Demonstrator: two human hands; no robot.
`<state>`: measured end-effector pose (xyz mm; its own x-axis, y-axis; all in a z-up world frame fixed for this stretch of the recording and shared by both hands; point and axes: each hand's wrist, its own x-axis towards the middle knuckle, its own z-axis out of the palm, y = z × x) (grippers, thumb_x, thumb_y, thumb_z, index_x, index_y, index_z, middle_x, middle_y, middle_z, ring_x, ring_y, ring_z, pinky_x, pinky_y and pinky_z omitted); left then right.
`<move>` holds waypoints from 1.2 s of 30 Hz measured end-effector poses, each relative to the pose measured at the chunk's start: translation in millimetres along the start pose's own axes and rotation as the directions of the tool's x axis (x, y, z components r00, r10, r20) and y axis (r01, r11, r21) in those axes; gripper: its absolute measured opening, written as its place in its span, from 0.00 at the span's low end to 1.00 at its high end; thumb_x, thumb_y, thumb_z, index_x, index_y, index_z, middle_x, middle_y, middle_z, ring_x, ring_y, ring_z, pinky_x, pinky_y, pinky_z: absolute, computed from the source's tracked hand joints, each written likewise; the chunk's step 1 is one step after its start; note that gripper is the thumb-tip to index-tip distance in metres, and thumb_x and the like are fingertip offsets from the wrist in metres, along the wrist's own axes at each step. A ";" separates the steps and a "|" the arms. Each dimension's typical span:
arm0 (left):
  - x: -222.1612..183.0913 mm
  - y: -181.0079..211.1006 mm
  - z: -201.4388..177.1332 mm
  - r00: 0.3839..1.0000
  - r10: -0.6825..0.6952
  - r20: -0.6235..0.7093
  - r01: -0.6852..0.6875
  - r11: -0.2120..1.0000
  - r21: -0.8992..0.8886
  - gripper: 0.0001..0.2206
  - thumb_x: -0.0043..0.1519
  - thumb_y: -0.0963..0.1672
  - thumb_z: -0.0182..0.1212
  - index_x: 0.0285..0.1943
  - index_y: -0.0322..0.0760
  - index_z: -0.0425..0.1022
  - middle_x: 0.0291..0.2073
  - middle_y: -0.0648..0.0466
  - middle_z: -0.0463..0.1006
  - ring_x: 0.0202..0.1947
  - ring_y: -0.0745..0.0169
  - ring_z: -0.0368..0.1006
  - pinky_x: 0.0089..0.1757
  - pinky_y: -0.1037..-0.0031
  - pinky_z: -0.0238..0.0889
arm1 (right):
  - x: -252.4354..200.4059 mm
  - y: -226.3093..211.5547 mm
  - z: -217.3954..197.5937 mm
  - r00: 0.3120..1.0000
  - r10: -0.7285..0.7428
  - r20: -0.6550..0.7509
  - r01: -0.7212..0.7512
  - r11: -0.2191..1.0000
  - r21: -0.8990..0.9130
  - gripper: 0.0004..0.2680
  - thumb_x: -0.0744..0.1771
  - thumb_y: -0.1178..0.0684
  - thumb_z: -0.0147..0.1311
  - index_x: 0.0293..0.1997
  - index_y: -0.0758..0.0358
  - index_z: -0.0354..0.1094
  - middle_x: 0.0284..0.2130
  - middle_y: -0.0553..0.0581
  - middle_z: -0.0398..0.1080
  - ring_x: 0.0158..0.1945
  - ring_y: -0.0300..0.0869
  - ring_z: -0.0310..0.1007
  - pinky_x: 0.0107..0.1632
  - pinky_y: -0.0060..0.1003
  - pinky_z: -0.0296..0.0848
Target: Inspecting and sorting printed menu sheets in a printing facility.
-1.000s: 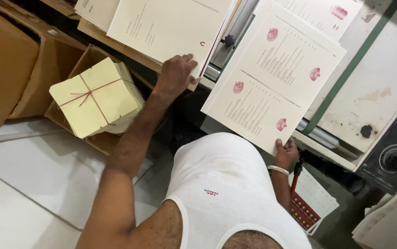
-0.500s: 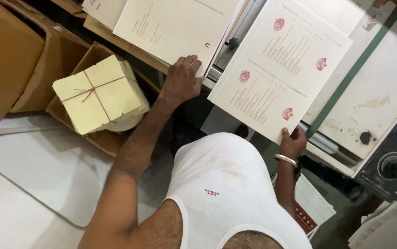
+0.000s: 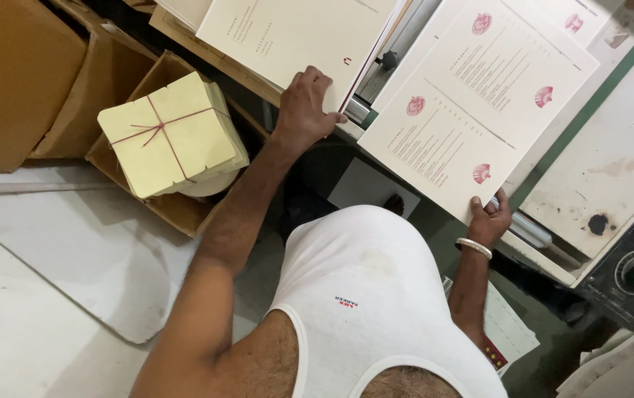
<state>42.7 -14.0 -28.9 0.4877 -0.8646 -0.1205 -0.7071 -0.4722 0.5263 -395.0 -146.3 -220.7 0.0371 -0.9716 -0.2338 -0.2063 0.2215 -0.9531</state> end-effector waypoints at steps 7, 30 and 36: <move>11.6 -17.5 18.6 0.998 0.035 0.048 -0.038 0.997 0.063 0.25 0.51 0.42 0.76 0.56 0.22 0.73 0.52 0.39 0.70 0.53 0.46 0.69 0.51 0.59 0.69 | -14.2 18.2 -0.2 0.999 0.023 0.026 -0.024 0.999 0.036 0.26 0.66 0.73 0.56 0.74 0.67 0.54 0.48 0.67 0.77 0.52 0.43 0.78 0.55 0.32 0.75; 5.6 -8.8 0.7 0.997 0.058 -0.042 -0.058 0.998 0.011 0.20 0.51 0.40 0.72 0.51 0.22 0.77 0.49 0.38 0.75 0.49 0.44 0.74 0.49 0.59 0.71 | -87.1 -10.8 5.1 0.990 0.063 0.127 -0.054 0.996 -0.076 0.27 0.66 0.72 0.53 0.75 0.63 0.51 0.53 0.68 0.75 0.58 0.44 0.76 0.58 0.35 0.73; 6.5 -32.4 31.1 0.990 0.120 -0.078 -0.117 0.992 0.044 0.11 0.63 0.37 0.59 0.53 0.22 0.78 0.46 0.35 0.79 0.45 0.44 0.79 0.49 0.60 0.74 | -76.7 -11.8 15.2 0.991 0.089 0.105 -0.082 0.994 -0.070 0.27 0.66 0.70 0.54 0.75 0.63 0.51 0.51 0.68 0.77 0.56 0.44 0.78 0.57 0.35 0.75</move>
<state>52.9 -9.7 -72.9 0.4377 -0.8991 0.0097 -0.7813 -0.3750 0.4989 -380.6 -73.1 -194.4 0.1209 -0.9340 -0.3363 -0.2762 0.2938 -0.9151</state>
